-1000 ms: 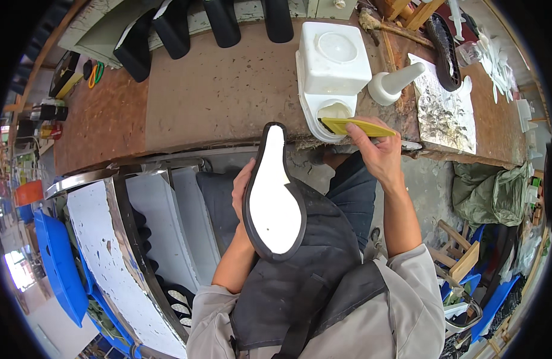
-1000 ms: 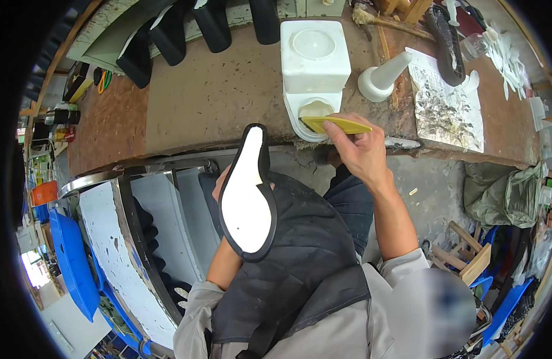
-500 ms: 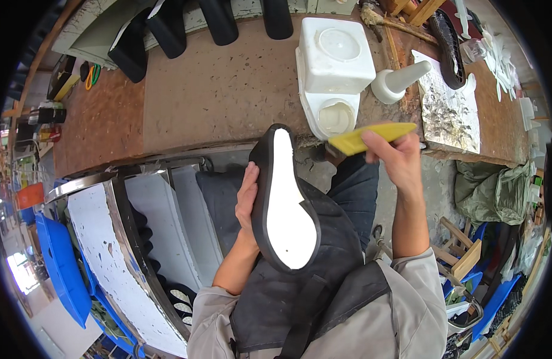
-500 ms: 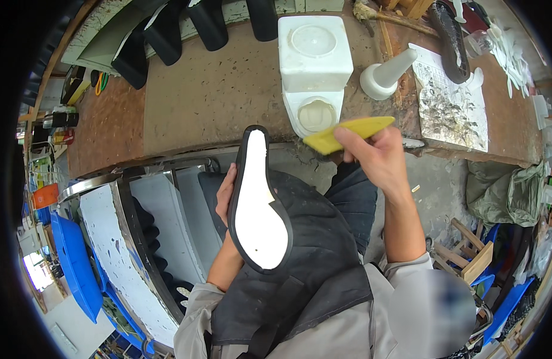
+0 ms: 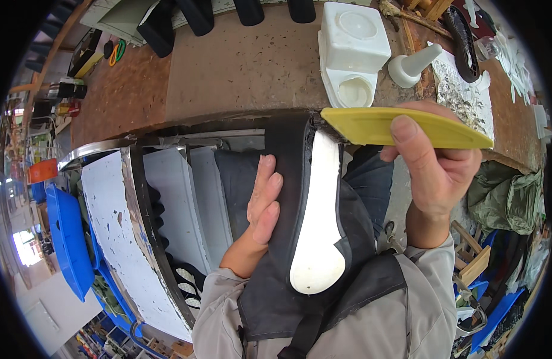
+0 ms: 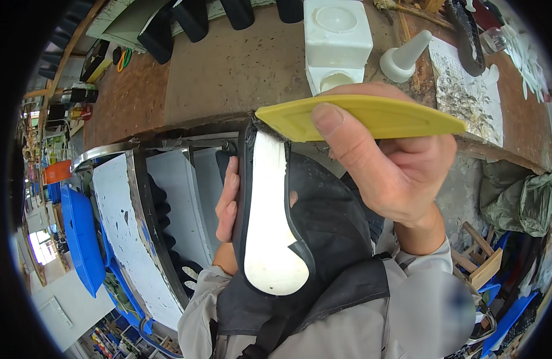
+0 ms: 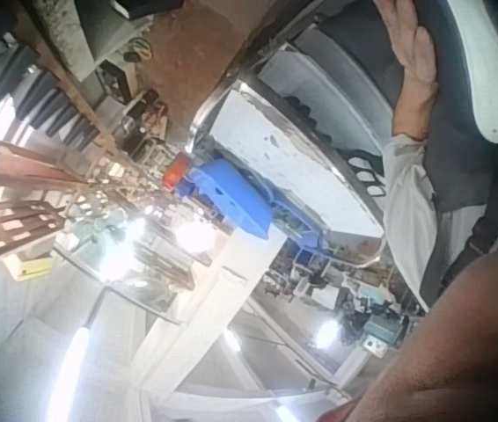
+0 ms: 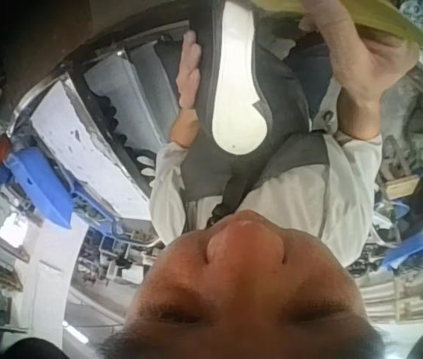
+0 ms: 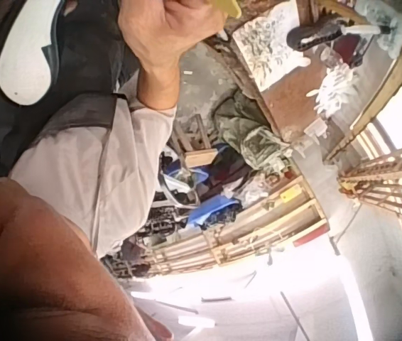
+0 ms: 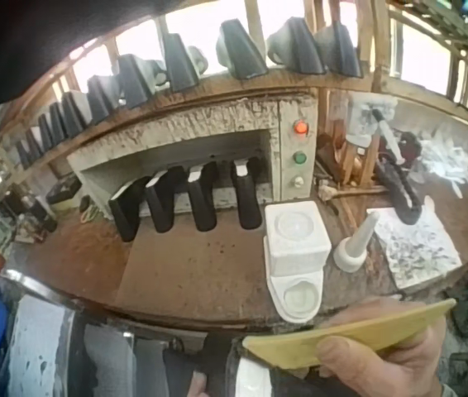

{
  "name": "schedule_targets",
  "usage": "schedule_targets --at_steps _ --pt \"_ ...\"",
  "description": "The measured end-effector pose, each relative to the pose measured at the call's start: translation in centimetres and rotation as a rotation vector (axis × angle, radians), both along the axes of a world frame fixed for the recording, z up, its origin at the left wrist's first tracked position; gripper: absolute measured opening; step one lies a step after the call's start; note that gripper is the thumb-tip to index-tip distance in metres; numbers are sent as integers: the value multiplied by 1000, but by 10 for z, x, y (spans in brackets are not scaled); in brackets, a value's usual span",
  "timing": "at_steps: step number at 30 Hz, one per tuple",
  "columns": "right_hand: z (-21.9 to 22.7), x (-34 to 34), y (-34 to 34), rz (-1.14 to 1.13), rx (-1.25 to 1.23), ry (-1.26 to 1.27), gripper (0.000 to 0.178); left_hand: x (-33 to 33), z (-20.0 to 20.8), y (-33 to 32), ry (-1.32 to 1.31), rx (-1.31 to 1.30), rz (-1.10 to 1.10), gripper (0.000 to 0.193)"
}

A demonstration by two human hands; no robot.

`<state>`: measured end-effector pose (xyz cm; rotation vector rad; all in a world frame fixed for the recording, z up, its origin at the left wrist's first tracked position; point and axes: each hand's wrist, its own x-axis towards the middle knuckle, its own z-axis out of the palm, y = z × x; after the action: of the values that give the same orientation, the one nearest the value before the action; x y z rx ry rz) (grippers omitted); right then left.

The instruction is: Applying glue to the bottom of shoe lasts or soles using a brush and a glue container.

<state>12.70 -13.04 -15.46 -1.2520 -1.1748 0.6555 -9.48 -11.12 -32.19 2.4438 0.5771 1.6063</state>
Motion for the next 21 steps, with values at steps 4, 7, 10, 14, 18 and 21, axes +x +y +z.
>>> schedule_targets --at_steps 4,7,10,14,18,21 --pt "6 4 -6 121 195 -190 17 -24 -2 -21 147 -161 59 73" --pt "20 -4 -14 124 138 -174 18 -35 -6 -33 244 -273 99 65" --pt "23 -13 -20 158 141 -140 19 -38 -17 -37 117 -337 50 66" --pt "24 -19 -34 151 113 -71 20 -22 34 -20 -39 -226 -91 55" --pt "24 -26 -44 192 130 -77 20 -26 6 -27 -50 -392 -45 81" --pt "22 -31 -49 204 142 -53 20 -29 1 -28 -45 -333 -25 79"
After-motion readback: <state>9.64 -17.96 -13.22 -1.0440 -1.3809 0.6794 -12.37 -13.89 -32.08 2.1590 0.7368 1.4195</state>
